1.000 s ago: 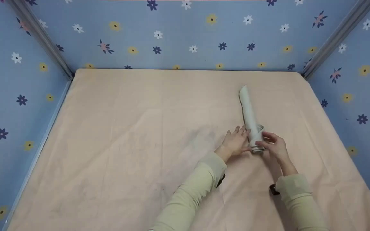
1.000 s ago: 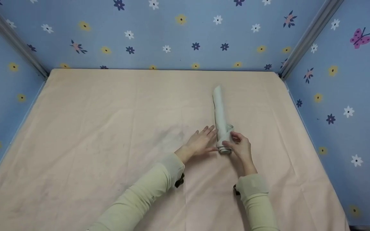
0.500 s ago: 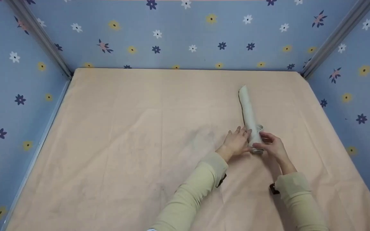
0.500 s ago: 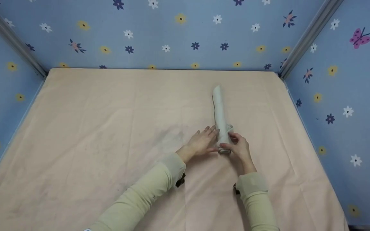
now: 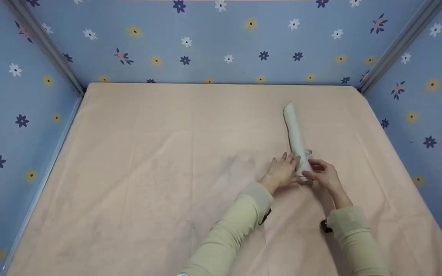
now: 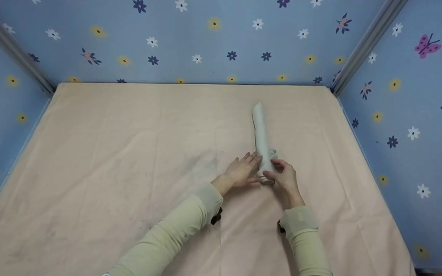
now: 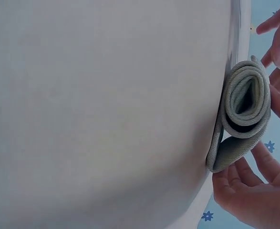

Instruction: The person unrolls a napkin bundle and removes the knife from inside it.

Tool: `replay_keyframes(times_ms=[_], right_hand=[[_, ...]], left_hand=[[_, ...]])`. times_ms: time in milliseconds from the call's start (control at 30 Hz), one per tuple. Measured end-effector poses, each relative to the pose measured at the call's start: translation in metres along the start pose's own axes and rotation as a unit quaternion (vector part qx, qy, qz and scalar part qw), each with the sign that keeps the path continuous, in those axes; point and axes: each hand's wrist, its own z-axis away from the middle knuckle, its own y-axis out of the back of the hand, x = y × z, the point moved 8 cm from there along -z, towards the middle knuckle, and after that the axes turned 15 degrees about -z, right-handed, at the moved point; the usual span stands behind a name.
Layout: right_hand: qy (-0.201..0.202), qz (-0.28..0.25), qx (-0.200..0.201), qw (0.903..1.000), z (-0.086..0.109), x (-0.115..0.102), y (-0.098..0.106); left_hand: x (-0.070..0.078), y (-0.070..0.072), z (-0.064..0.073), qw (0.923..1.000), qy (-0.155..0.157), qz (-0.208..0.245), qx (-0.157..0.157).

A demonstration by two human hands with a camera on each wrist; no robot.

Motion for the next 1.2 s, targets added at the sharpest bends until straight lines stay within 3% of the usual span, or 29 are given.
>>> replay_keyframes(times_ms=[333,1200], right_hand=[[-0.005,0.003,0.027,0.9996,0.001,0.001,0.005],[0.0,-0.012,0.046,0.9989,-0.001,0.004,0.011]], left_hand=[[0.004,0.002,0.001,0.9999,-0.001,0.012,0.003],[0.009,-0.001,-0.001,0.999,0.016,0.04,0.009]])
